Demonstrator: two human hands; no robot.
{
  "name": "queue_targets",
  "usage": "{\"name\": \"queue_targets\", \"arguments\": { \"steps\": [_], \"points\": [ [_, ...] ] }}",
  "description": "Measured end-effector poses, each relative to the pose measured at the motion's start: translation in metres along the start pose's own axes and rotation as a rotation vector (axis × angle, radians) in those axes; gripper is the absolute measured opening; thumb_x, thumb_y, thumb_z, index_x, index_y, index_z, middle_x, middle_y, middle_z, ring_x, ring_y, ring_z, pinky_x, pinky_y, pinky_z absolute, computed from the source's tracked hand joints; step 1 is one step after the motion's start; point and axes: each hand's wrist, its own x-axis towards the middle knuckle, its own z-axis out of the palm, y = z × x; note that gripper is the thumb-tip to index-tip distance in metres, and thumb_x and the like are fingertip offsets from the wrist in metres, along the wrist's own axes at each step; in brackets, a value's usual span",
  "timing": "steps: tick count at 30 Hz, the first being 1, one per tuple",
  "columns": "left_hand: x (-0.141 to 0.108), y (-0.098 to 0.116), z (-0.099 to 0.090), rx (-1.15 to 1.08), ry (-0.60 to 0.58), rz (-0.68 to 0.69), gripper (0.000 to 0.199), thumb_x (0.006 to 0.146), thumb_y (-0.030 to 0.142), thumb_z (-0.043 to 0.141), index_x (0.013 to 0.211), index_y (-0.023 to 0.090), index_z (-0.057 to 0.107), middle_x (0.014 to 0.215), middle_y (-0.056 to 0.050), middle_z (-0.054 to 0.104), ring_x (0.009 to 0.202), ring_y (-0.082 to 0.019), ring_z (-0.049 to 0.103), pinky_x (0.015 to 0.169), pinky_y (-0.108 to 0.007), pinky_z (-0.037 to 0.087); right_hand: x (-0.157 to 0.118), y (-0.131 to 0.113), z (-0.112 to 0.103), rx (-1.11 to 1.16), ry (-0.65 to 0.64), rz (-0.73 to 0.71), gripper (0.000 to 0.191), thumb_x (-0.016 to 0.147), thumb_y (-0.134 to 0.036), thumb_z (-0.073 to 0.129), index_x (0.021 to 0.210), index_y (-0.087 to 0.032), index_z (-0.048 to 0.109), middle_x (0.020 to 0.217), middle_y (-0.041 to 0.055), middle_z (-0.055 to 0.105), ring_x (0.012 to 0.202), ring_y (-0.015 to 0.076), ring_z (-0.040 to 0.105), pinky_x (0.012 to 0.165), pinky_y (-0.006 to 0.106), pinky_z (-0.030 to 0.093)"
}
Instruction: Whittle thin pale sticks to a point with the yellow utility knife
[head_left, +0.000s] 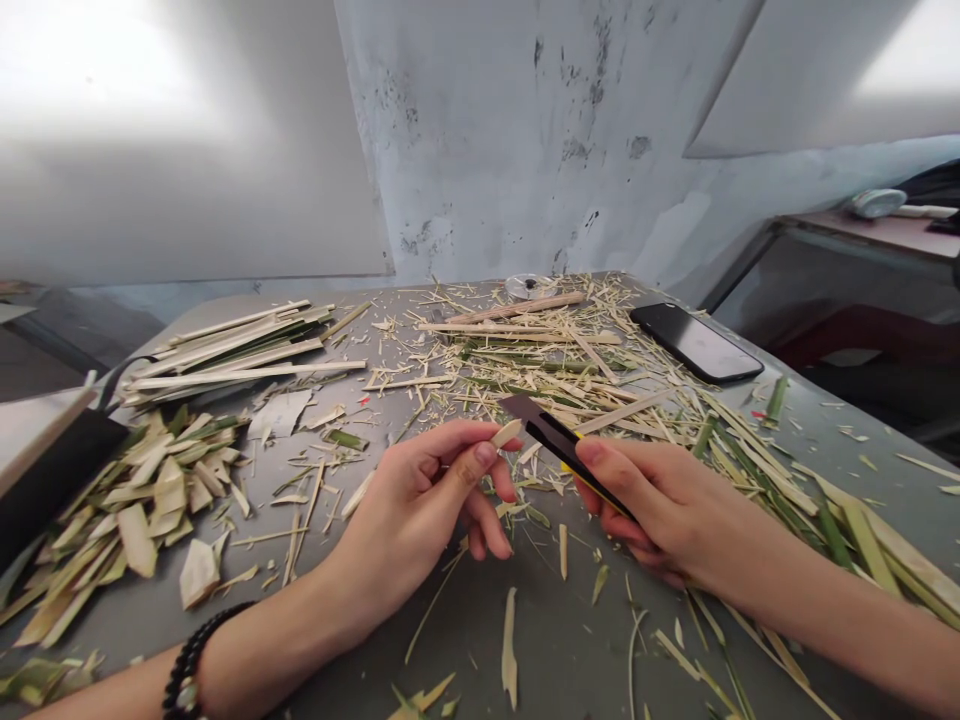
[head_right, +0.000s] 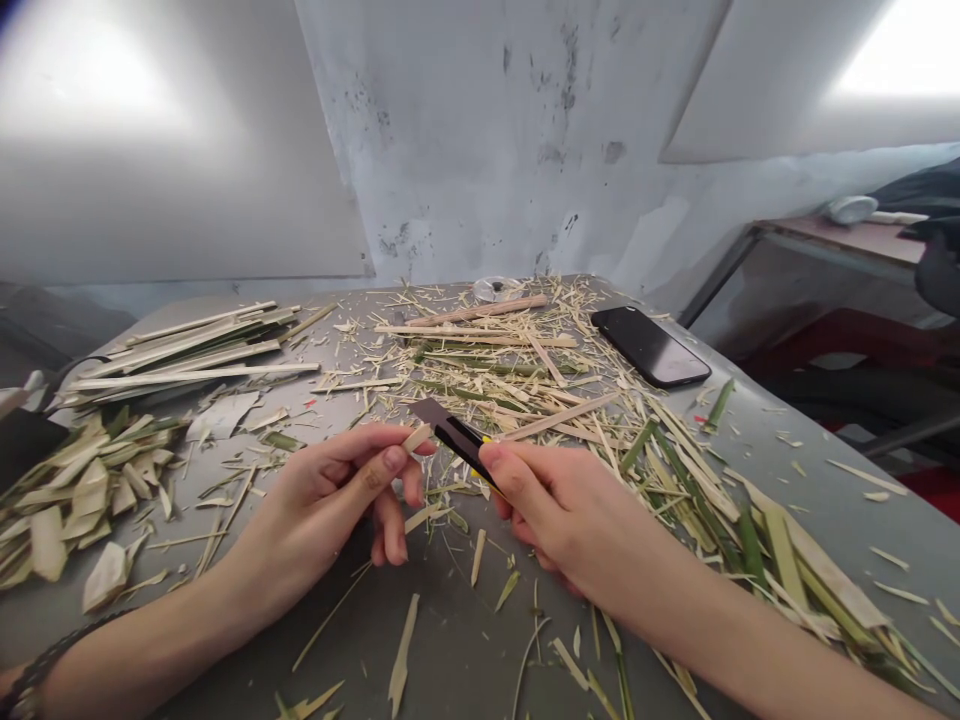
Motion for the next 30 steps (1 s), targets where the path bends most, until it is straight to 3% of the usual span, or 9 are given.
{"name": "queue_targets", "arguments": {
  "steps": [22,30],
  "points": [
    [-0.0016,0.003,0.0004,0.016,-0.023,-0.046,0.023,0.101,0.036,0.059,0.105,0.014,0.065,0.079,0.002,0.067,0.047,-0.006,0.067,0.042,-0.01,0.048,0.0044,0.0025,0.0006,-0.134,0.025,-0.063,0.06,0.096,-0.076,0.035,0.071,-0.022,0.046,0.054,-0.0068,0.032,0.039,0.0062,0.029,0.034,0.018,0.028],
    [0.0019,0.0043,0.0006,-0.019,-0.042,-0.034,0.025,0.101,0.036,0.059,0.112,0.014,0.063,0.085,-0.002,0.07,0.054,-0.008,0.068,0.047,-0.015,0.055,0.0027,-0.0022,-0.0002,0.112,-0.053,-0.025,0.056,0.096,-0.074,0.04,0.077,-0.022,0.049,0.053,-0.01,0.03,0.038,0.0052,0.025,0.033,0.016,0.029]
  ]
}}
